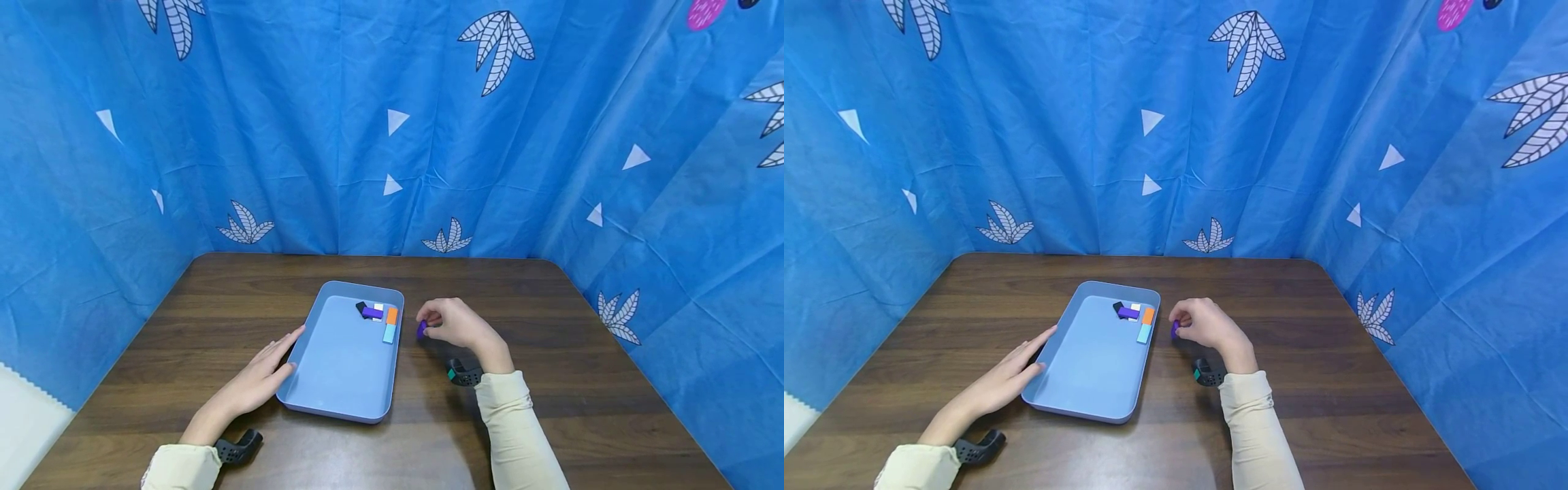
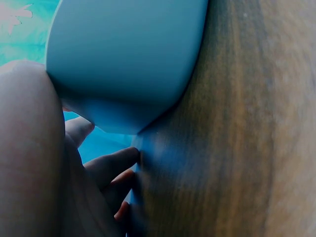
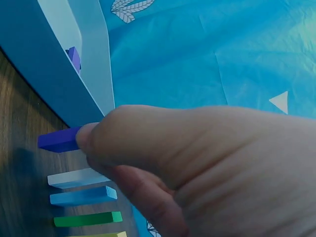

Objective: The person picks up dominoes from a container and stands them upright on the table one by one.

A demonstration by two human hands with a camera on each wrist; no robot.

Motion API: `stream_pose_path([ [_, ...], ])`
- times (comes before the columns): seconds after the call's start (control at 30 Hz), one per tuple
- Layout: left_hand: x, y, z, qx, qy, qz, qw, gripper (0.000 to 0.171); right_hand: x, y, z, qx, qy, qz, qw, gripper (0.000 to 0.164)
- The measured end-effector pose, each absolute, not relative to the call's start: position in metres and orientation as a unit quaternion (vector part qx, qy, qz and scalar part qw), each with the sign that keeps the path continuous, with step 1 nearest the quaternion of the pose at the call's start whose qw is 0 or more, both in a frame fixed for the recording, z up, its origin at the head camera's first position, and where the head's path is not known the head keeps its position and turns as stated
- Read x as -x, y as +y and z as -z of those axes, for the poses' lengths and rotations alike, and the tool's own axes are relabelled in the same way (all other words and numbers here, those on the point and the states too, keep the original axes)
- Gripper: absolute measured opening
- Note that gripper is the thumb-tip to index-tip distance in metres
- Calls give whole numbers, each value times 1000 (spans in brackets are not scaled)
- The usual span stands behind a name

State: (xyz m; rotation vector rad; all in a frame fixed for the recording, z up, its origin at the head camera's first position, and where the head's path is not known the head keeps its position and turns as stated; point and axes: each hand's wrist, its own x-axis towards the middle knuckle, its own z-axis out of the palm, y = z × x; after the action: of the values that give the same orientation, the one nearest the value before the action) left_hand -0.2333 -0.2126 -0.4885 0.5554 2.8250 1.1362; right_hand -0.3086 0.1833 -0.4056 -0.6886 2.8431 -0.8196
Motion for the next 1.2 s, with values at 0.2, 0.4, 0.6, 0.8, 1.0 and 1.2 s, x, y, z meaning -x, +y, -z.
stream_pose_path([
  [0.2, 233, -212, 487, -179, 912, -369, 25, 62, 308, 184, 405, 218, 939, 258, 60, 24],
  [0.4, 233, -213, 487, -182, 912, -366, 25, 62, 307, 184, 404, 203, 946, 244, 71, 22],
  [0.6, 233, -213, 488, -182, 911, -370, 29, 63, 306, 185, 405, 196, 947, 243, 78, 20],
  [0.8, 233, -213, 488, -185, 910, -370, 27, 62, 306, 184, 406, 198, 948, 239, 77, 18],
  [1.0, 233, -213, 487, -182, 913, -364, 24, 62, 307, 184, 407, 202, 947, 237, 77, 17],
  [1.2, 233, -213, 488, -182, 914, -363, 24, 62, 307, 185, 407, 199, 946, 243, 81, 20],
])
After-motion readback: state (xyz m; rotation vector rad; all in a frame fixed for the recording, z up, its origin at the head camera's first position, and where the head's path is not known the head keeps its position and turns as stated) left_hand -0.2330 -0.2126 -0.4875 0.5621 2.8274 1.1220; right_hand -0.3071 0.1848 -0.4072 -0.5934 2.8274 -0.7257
